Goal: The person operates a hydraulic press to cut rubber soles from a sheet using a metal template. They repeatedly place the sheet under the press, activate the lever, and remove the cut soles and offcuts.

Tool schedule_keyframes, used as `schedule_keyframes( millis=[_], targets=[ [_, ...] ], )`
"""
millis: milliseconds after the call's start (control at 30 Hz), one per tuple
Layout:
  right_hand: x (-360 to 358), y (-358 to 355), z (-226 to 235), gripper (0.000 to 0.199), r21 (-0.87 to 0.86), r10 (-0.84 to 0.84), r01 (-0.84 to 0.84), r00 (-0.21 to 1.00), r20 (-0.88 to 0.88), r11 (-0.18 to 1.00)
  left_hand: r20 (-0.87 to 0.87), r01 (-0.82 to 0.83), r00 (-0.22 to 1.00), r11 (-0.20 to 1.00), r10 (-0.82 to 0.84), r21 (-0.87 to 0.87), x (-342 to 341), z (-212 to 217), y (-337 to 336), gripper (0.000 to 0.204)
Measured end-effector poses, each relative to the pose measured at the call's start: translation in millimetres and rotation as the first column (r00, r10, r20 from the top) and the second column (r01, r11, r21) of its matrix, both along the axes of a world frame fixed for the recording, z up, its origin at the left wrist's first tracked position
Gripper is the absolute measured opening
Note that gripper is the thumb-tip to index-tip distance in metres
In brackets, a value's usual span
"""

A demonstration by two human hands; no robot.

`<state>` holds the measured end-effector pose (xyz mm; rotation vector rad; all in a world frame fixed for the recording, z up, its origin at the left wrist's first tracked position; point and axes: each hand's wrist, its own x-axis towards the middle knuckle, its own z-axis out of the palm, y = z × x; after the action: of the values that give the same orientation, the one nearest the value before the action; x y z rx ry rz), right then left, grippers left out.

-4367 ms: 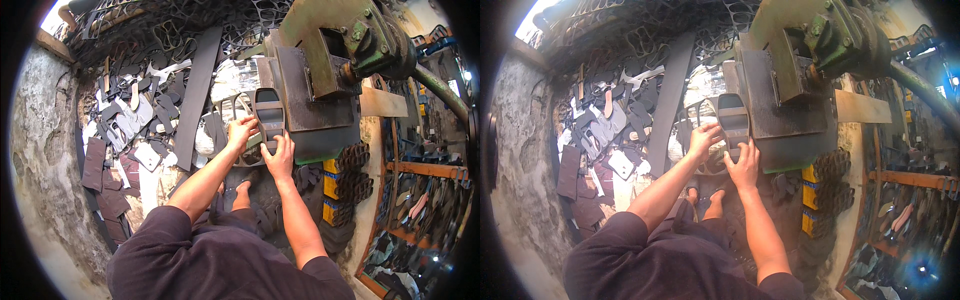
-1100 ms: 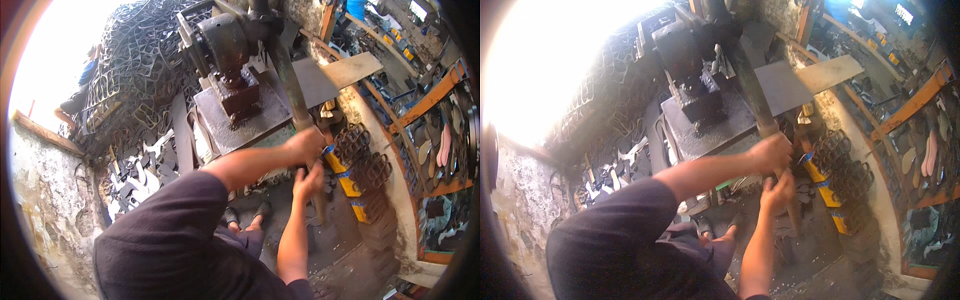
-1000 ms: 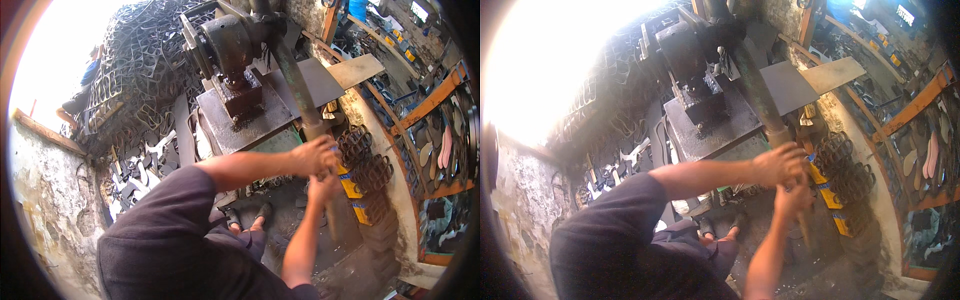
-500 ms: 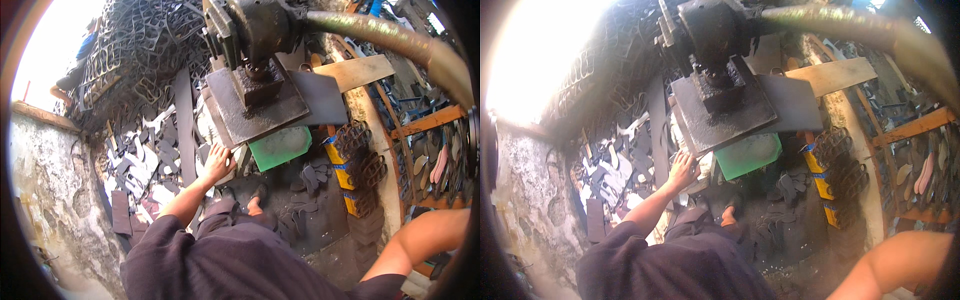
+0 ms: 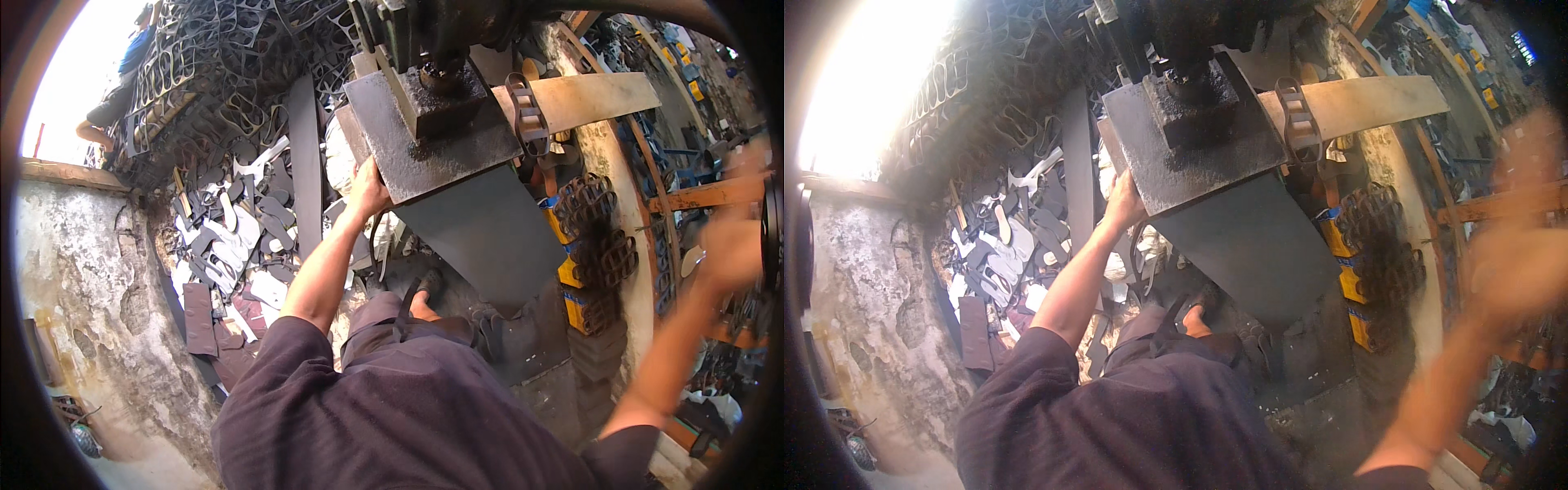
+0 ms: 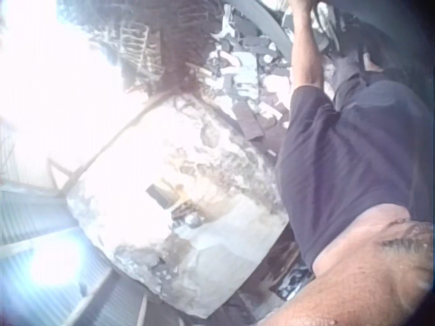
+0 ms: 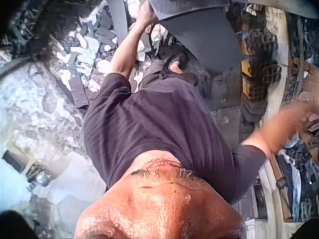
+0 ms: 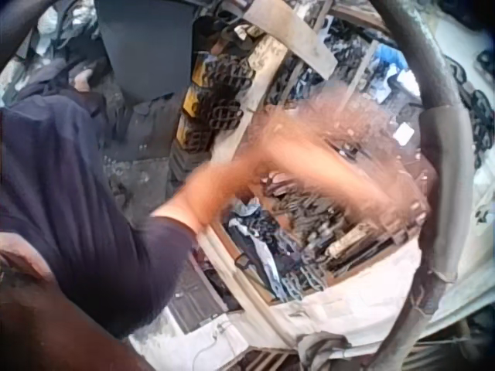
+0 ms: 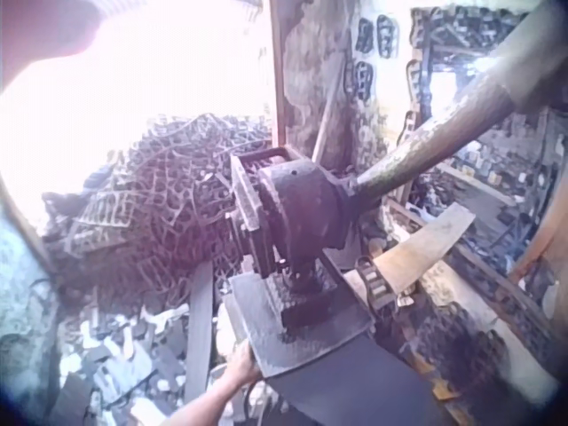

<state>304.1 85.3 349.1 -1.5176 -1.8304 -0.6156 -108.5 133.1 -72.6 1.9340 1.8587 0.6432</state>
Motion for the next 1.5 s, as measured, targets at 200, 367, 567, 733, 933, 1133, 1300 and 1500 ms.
schedule_keyframes(
  millis=[200, 367, 567, 733, 933, 1133, 1300, 1500],
  targets=[
    [0, -229, -364, 0.097, -0.889, -0.89, 0.224, -0.138, -0.434, 0.399, 0.043, 0.121, 0.992, 0.993, -0.121, 0.005, -38, 76, -20, 0.083],
    [-14, -182, -354, 0.099, -0.746, -0.739, -0.058, -0.211, -0.64, 0.663, 0.304, -0.29, 0.892, 0.94, 0.334, -0.182, -118, 79, -123, 0.067],
    [-57, -80, -270, 0.051, -0.444, -0.38, 0.036, 0.581, -0.72, 0.895, 0.551, -0.272, 0.803, 0.962, 0.225, 0.004, -97, 124, -178, 0.074],
    [-236, -125, -217, 0.106, -0.382, -0.211, -0.712, 0.322, -0.923, 0.589, 0.304, 0.269, 0.812, 0.782, -0.498, 0.563, -23, 127, -158, 0.101],
    [-219, -136, -231, 0.092, -0.272, -0.207, -0.335, 0.217, -0.954, 0.902, 0.259, 0.589, 0.554, 0.592, -0.791, 0.551, 21, 105, -163, 0.114],
    [-153, -142, -245, 0.086, -0.472, -0.417, -0.17, 0.28, -0.865, 0.865, 0.165, 0.777, 0.396, 0.425, -0.903, 0.464, 50, 128, -130, 0.069],
    [-19, -92, -275, 0.1, -0.687, -0.622, 0.074, 0.502, -0.601, 0.723, 0.451, -0.289, 0.859, 0.956, 0.241, 0.041, 49, 43, -82, 0.057],
    [130, 119, -307, 0.102, -0.734, -0.576, 0.168, 0.741, -0.346, 0.658, 0.588, -0.415, 0.602, 0.84, 0.541, -0.348, 62, 26, -50, 0.029]
  ],
)
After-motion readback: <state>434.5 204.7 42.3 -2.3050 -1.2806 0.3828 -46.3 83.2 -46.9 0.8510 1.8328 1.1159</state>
